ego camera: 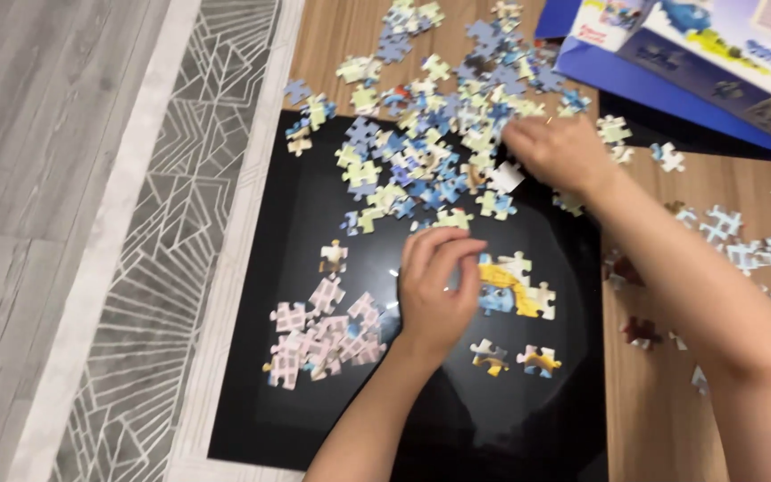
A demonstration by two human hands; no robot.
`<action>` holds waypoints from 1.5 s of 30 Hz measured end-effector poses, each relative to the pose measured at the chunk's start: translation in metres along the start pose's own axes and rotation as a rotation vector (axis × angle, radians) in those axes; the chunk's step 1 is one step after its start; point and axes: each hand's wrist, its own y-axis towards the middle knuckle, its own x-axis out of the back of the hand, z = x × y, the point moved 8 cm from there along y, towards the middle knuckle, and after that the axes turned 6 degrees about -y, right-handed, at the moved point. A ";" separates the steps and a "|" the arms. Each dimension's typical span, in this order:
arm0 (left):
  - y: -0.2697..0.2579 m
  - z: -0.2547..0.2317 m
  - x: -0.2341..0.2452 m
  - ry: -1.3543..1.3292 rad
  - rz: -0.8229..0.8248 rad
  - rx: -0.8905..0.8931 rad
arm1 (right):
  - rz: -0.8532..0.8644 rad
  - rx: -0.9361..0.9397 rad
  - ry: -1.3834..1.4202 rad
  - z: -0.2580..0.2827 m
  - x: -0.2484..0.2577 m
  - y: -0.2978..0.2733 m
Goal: Assembling a jigsaw puzzle on a table.
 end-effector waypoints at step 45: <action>0.179 0.253 -0.130 0.635 0.955 0.304 | 0.456 -0.419 0.793 -0.055 -0.080 0.025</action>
